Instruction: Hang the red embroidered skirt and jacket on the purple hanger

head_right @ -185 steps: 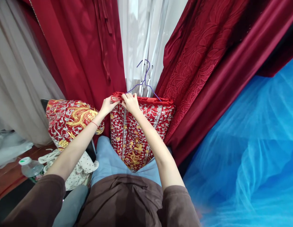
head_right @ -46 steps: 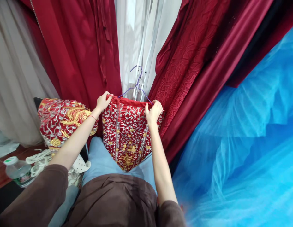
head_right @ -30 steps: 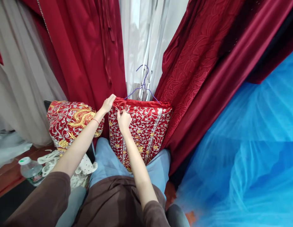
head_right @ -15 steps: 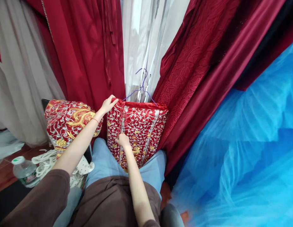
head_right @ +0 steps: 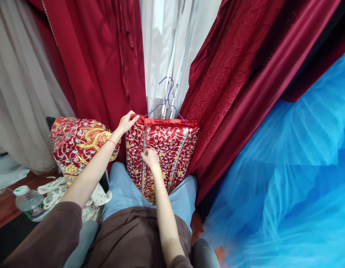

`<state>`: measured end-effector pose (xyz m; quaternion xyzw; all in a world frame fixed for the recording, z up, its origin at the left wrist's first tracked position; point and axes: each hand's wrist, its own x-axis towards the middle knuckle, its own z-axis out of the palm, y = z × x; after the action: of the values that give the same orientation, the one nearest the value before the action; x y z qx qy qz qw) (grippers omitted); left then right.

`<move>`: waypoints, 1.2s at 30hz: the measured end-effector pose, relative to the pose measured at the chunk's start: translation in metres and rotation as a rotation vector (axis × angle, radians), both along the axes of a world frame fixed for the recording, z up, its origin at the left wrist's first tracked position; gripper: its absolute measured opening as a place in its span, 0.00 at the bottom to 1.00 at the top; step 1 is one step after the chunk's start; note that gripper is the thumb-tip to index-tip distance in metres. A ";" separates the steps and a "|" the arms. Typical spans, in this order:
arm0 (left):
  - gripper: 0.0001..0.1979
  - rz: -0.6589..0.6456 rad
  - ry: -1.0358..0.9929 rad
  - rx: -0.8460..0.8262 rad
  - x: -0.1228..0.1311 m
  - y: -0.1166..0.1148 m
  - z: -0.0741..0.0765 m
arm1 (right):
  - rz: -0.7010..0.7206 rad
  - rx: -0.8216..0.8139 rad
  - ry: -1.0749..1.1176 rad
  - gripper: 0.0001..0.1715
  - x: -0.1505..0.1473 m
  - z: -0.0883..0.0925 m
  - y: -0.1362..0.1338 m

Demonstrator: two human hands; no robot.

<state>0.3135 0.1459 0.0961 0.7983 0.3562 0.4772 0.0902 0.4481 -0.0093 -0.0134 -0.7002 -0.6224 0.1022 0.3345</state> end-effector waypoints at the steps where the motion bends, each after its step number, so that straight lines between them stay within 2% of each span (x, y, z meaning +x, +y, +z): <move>1: 0.16 -0.004 -0.003 0.002 0.000 -0.002 0.000 | -0.014 0.078 0.014 0.13 0.002 0.016 -0.002; 3: 0.19 0.007 -0.004 0.008 0.000 -0.006 0.002 | -0.061 0.244 0.008 0.15 0.004 0.045 -0.005; 5: 0.22 0.033 0.009 0.017 0.000 -0.011 0.004 | -0.058 0.362 -0.036 0.21 0.003 0.069 -0.006; 7: 0.24 0.046 0.032 0.027 0.000 -0.014 0.005 | -0.030 0.380 -0.107 0.29 0.001 0.085 -0.005; 9: 0.25 0.051 0.049 0.035 0.001 -0.016 0.006 | -0.046 0.327 -0.179 0.33 -0.004 0.092 -0.003; 14: 0.27 0.077 0.055 0.049 0.001 -0.016 0.006 | -0.169 0.194 -0.282 0.34 -0.018 0.092 0.001; 19: 0.27 0.070 0.050 0.043 0.002 -0.015 0.006 | -0.192 0.159 -0.313 0.37 -0.027 0.091 0.005; 25: 0.27 0.064 0.036 0.070 0.002 -0.013 0.005 | -0.204 0.053 -0.295 0.24 -0.027 0.076 0.009; 28: 0.27 0.073 0.038 0.064 0.002 -0.013 0.004 | -0.131 0.155 -0.288 0.23 -0.026 0.071 0.009; 31: 0.26 0.089 0.045 0.057 0.003 -0.014 0.004 | -0.093 0.283 -0.265 0.27 -0.029 0.077 0.008; 34: 0.25 0.095 0.035 0.064 0.003 -0.014 0.004 | -0.155 0.275 -0.261 0.34 -0.031 0.086 0.010; 36: 0.24 0.095 0.027 0.065 0.003 -0.014 0.003 | -0.146 0.228 -0.278 0.35 -0.029 0.089 0.010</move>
<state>0.3162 0.1318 0.0996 0.7894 0.3789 0.4817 0.0366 0.4188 0.0008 0.0751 -0.7084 -0.6178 -0.0913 0.3289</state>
